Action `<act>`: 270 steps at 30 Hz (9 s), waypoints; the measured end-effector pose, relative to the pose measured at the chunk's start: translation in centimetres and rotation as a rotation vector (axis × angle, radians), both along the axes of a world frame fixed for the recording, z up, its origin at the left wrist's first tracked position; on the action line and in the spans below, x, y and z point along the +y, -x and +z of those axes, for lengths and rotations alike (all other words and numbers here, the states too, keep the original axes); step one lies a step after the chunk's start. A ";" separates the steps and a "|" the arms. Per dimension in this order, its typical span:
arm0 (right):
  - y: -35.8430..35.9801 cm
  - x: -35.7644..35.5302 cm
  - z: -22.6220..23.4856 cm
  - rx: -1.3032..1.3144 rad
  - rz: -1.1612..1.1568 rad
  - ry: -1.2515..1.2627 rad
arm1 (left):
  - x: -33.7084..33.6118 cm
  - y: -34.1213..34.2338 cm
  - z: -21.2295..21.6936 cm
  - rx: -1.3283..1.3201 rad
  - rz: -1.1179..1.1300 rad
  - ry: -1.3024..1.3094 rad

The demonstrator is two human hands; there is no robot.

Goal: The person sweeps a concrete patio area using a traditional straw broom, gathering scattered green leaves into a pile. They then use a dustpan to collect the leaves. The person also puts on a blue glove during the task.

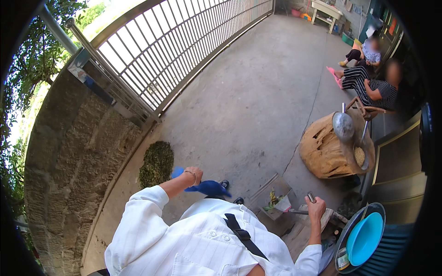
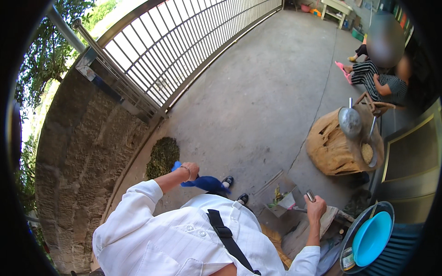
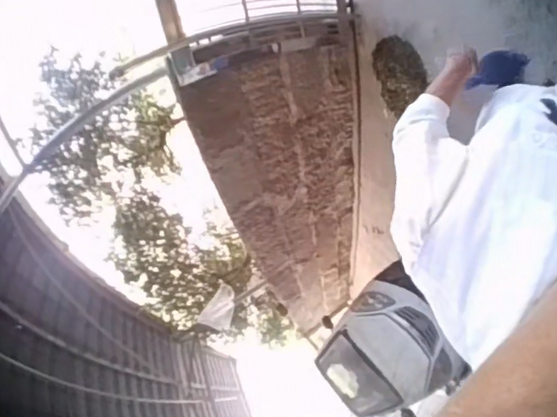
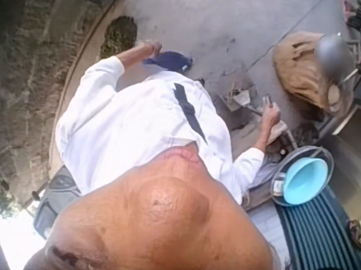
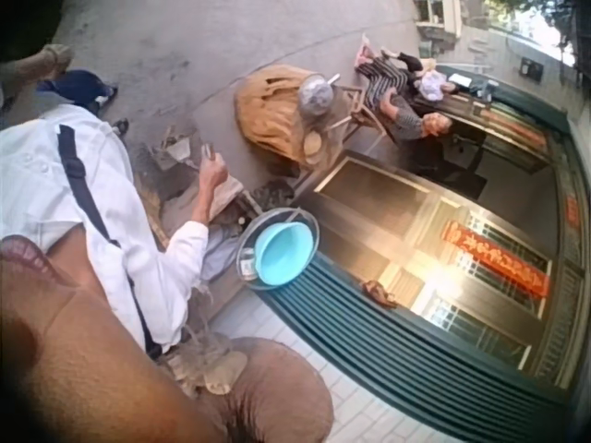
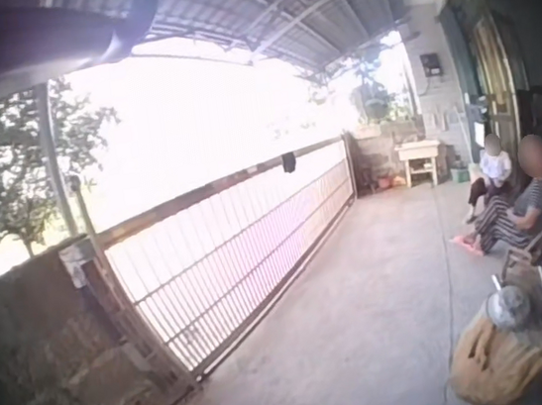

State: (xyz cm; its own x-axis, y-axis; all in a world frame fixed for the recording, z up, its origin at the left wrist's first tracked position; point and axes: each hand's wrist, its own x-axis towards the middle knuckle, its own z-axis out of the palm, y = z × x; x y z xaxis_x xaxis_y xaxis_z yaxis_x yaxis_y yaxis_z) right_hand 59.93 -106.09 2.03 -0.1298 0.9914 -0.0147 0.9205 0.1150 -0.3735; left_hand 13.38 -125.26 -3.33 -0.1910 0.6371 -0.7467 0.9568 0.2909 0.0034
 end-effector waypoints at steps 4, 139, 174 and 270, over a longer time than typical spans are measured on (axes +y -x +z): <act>2.4 0.7 -0.1 0.378 -0.132 0.201 | 1.7 -0.6 0.7 -0.282 0.040 -0.255; 22.3 49.5 -15.7 0.259 -0.050 0.939 | 56.0 30.1 -0.9 -1.663 1.369 -0.643; 51.4 132.4 -13.2 0.927 -0.518 1.174 | 133.1 59.3 -8.8 -1.991 1.380 -0.733; 100.9 246.9 -23.1 1.157 -0.783 1.063 | 248.5 89.2 -6.3 -1.480 1.802 -0.315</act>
State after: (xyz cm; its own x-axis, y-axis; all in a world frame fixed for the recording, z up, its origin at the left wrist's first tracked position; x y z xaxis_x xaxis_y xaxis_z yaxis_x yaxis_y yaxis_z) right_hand -40.96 140.78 -21.08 -0.0803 0.4419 -0.8935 -0.1348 -0.8929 -0.4295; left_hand -75.85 123.24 -9.60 -0.1060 0.5881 -0.8018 -0.8458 0.3707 0.3837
